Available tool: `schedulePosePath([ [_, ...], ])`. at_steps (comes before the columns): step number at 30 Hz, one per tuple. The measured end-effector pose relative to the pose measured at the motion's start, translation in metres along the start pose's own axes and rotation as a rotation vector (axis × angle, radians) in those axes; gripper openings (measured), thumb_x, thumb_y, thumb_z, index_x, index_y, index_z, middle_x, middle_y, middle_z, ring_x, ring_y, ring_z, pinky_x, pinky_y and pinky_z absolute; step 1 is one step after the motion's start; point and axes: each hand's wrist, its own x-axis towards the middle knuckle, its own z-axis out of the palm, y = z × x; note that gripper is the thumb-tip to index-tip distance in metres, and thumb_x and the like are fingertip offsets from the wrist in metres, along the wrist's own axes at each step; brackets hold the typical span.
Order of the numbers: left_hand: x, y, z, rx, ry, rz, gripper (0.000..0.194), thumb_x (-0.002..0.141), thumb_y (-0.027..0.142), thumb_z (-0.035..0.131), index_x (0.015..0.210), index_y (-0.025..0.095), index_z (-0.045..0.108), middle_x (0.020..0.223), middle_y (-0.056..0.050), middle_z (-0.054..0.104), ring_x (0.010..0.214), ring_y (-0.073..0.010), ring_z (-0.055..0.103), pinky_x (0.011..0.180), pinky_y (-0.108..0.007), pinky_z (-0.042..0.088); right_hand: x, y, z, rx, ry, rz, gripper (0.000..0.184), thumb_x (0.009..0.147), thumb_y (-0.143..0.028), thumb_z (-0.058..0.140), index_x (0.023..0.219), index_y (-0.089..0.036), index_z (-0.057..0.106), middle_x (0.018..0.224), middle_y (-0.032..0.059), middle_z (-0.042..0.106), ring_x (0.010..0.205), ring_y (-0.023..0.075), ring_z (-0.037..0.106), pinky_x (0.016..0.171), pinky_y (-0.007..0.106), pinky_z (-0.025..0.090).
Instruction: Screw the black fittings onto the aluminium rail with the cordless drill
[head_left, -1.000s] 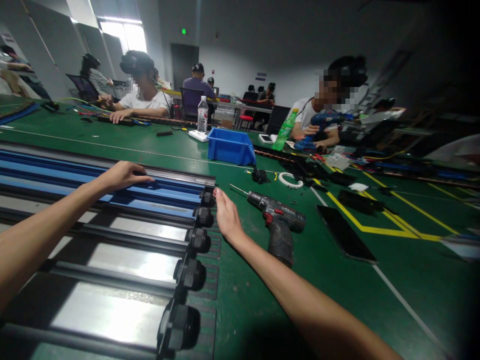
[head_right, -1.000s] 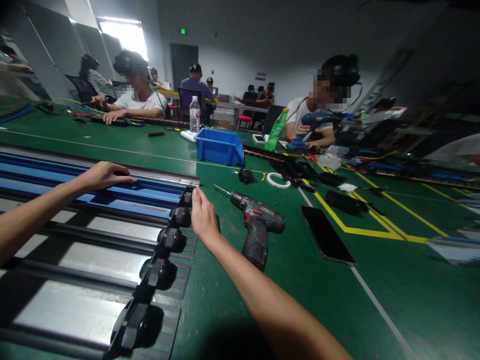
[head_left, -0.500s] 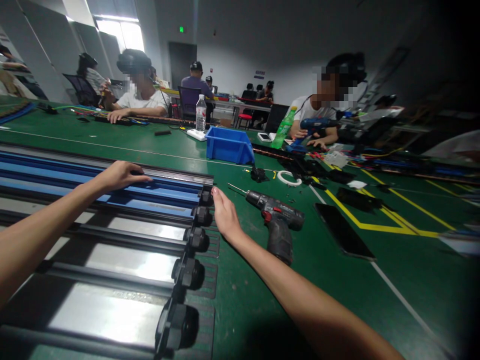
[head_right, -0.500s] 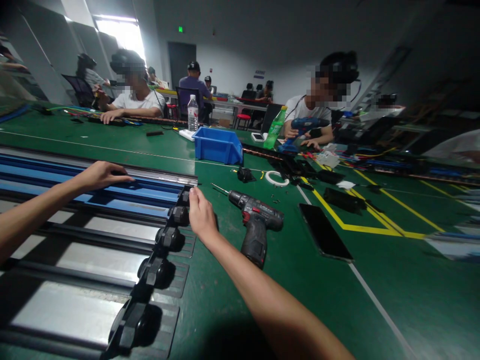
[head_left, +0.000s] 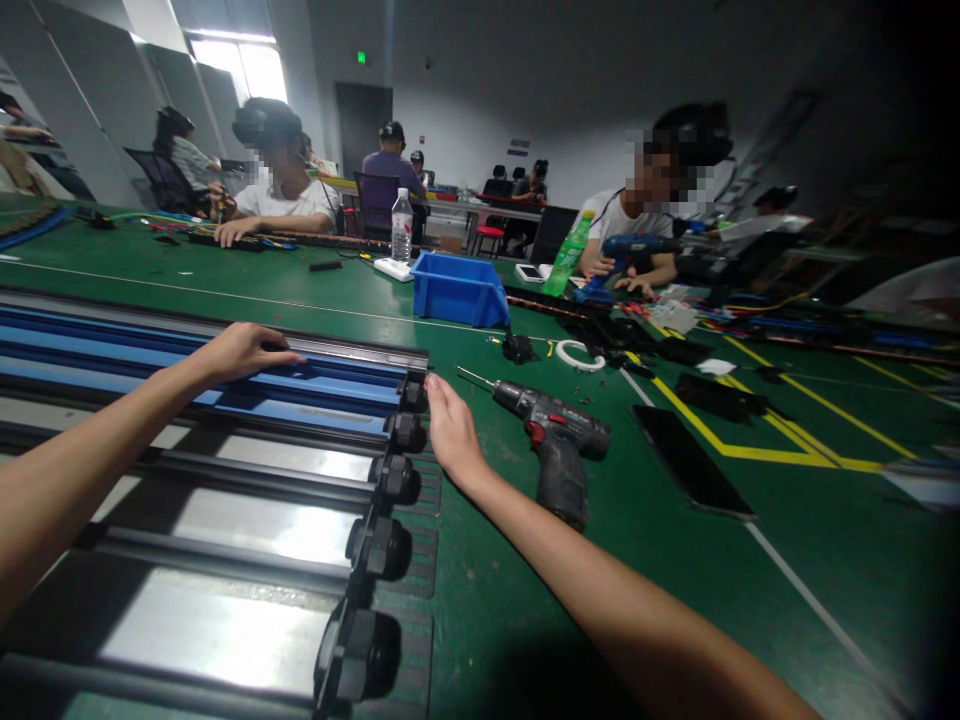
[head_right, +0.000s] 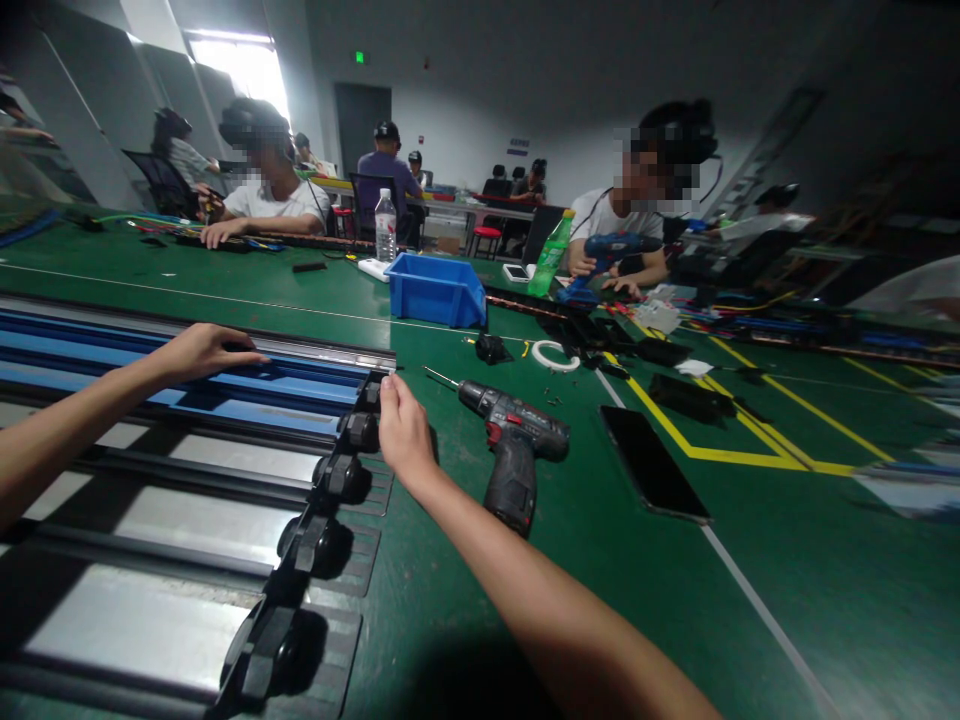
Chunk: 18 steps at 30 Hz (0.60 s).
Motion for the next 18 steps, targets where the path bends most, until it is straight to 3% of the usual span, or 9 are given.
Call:
schedulePosePath([
  [18, -0.0006, 0.0035, -0.0021, -0.052, -0.026, -0.029, 0.064, 0.081, 0.076, 0.066, 0.092, 0.015, 0.077, 0.070, -0.001, 0.069, 0.067, -0.0159, 0.052, 0.065, -0.027, 0.036, -0.0021, 0.0002, -0.0008, -0.018, -0.002, 0.000, 0.066, 0.103, -0.065, 0.039, 0.140, -0.016, 0.065, 0.146, 0.0146, 0.064, 0.140, 0.0293, 0.056, 0.121, 0.045, 0.038],
])
